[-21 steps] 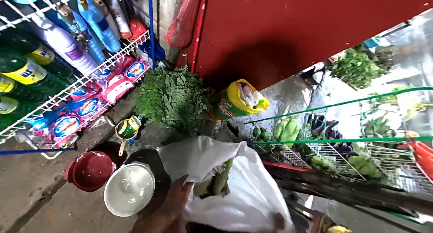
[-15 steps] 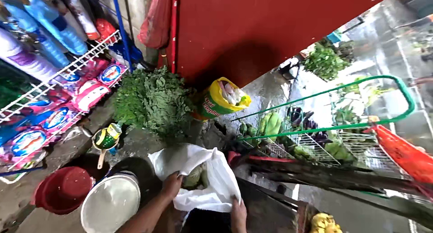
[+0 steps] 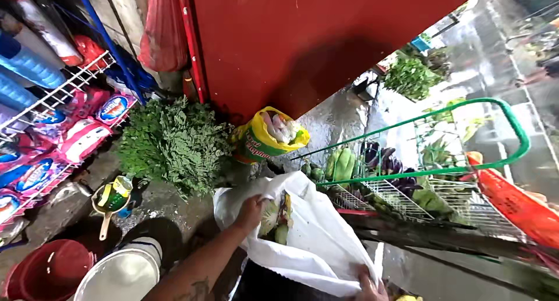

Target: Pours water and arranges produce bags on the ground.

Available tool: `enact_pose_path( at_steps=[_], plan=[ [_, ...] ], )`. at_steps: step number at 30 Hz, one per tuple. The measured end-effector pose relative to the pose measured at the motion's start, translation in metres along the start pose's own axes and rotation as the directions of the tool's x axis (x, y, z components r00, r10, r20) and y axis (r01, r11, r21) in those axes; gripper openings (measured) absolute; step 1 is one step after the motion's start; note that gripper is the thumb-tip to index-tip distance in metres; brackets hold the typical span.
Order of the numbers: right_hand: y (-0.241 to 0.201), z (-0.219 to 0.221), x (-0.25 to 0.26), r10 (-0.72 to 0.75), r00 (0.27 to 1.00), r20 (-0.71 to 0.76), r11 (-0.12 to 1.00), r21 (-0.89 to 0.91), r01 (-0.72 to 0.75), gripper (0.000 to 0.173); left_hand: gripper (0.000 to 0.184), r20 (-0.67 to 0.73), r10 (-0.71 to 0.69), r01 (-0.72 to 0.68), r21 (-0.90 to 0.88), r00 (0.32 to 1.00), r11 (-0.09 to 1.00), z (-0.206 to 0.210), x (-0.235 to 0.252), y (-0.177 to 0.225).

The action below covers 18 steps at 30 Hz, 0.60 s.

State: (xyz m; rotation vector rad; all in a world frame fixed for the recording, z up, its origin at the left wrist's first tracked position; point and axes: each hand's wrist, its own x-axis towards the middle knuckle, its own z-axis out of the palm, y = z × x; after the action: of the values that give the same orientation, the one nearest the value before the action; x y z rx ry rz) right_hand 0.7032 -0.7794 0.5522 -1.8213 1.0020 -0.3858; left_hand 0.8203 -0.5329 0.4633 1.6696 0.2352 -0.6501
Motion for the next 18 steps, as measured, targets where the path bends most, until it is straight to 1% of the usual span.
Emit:
enact_pose_path(
  at_steps=[2, 3, 5, 7, 10, 12, 14, 16, 17, 18],
  plan=[
    [-0.009, 0.025, 0.004, -0.039, 0.996, 0.079, 0.999, 0.023, 0.037, 0.033, 0.045, -0.125, -0.055, 0.05, -0.04, 0.991, 0.998, -0.017, 0.029, -0.001],
    [-0.01, 0.039, 0.007, -0.061, 0.991, 0.117, 0.998, 0.022, 0.059, 0.033, 0.047, -0.177, -0.08, 0.069, -0.069, 0.981, 0.995, -0.025, 0.043, -0.01],
    [-0.011, 0.067, 0.019, -0.116, 0.98, 0.16, 0.993, 0.034, 0.112, 0.026, 0.049, -0.232, -0.122, 0.094, -0.126, 0.965, 0.987, -0.041, 0.06, -0.024],
    [-0.013, 0.085, 0.034, -0.131, 0.971, 0.198, 0.991, 0.029, 0.128, 0.024, 0.049, -0.27, -0.152, 0.113, -0.157, 0.951, 0.981, -0.051, 0.06, -0.035],
    [-0.022, 0.1, 0.065, -0.153, 0.959, 0.238, 0.984, -0.049, 0.17, 0.03, 0.047, -0.319, -0.179, 0.11, -0.221, 0.931, 0.969, -0.055, 0.045, -0.036],
    [-0.031, 0.111, 0.091, -0.189, 0.944, 0.272, 0.975, -0.062, 0.213, 0.034, 0.046, -0.348, -0.177, 0.096, -0.239, 0.92, 0.966, -0.055, 0.039, -0.026],
    [-0.037, 0.134, 0.125, -0.218, 0.925, 0.31, 0.967, -0.06, 0.248, 0.034, 0.046, -0.379, -0.162, 0.079, -0.225, 0.911, 0.971, -0.062, 0.045, -0.008],
    [-0.039, 0.164, 0.154, -0.192, 0.913, 0.359, 0.952, -0.158, 0.262, 0.036, 0.047, -0.385, -0.173, 0.118, -0.162, 0.907, 0.98, -0.072, 0.06, 0.008],
    [-0.035, 0.181, 0.164, -0.141, 0.911, 0.388, 0.943, -0.228, 0.243, 0.035, 0.048, -0.384, -0.185, 0.158, -0.102, 0.904, 0.982, -0.077, 0.072, 0.009],
    [-0.029, 0.197, 0.172, -0.057, 0.903, 0.426, 0.93, -0.307, 0.203, 0.036, 0.05, -0.385, -0.207, 0.206, -0.042, 0.899, 0.978, -0.08, 0.085, 0.005]
  ],
)
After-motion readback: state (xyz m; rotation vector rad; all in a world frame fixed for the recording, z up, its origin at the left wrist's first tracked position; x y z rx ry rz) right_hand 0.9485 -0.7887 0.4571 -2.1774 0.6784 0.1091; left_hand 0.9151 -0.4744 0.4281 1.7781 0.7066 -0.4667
